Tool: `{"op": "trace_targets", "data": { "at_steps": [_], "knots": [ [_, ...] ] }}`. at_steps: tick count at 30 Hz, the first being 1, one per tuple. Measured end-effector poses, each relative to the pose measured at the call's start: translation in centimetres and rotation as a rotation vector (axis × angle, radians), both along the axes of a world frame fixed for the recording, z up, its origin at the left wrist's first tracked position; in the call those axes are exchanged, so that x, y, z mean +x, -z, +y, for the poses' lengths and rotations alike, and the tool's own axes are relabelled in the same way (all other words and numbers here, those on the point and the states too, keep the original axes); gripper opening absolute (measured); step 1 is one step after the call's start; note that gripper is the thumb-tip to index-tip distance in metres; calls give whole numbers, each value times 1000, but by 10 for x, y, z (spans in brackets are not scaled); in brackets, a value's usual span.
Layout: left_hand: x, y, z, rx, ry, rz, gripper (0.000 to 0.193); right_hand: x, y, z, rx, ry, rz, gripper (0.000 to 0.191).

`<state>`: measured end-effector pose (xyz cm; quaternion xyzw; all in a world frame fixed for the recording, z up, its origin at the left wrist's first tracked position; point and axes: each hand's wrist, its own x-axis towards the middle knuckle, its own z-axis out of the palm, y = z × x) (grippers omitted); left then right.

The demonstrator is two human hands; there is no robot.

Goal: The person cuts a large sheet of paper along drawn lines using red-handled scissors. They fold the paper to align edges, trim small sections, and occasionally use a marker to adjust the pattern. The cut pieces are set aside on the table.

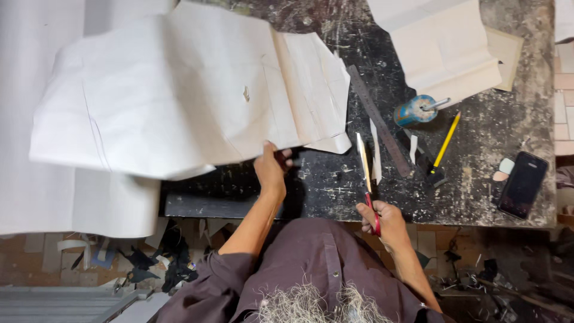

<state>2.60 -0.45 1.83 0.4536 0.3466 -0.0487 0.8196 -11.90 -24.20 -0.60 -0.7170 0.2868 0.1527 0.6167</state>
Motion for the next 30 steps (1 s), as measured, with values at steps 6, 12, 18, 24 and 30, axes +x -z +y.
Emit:
{"op": "trace_targets", "data": {
  "at_steps": [6,12,18,24,30],
  "knots": [
    [-81,-66,-16,688,1399,-622,48,-5,13,-23,-68,-88,-10,34],
    [-95,-193,9,817,1109,-895,39,-34,23,-39,274,-20,-70,35],
    [-32,-165,46,1556,1750,-565,50,-60,33,-29,67,71,167,30],
    [24,-89,49,1906,1830,-923,112,-96,36,37,87,160,-15,33],
    [-32,-9,34,1680,1578,-826,114,-147,36,114,120,340,-56,32]
  ]
}}
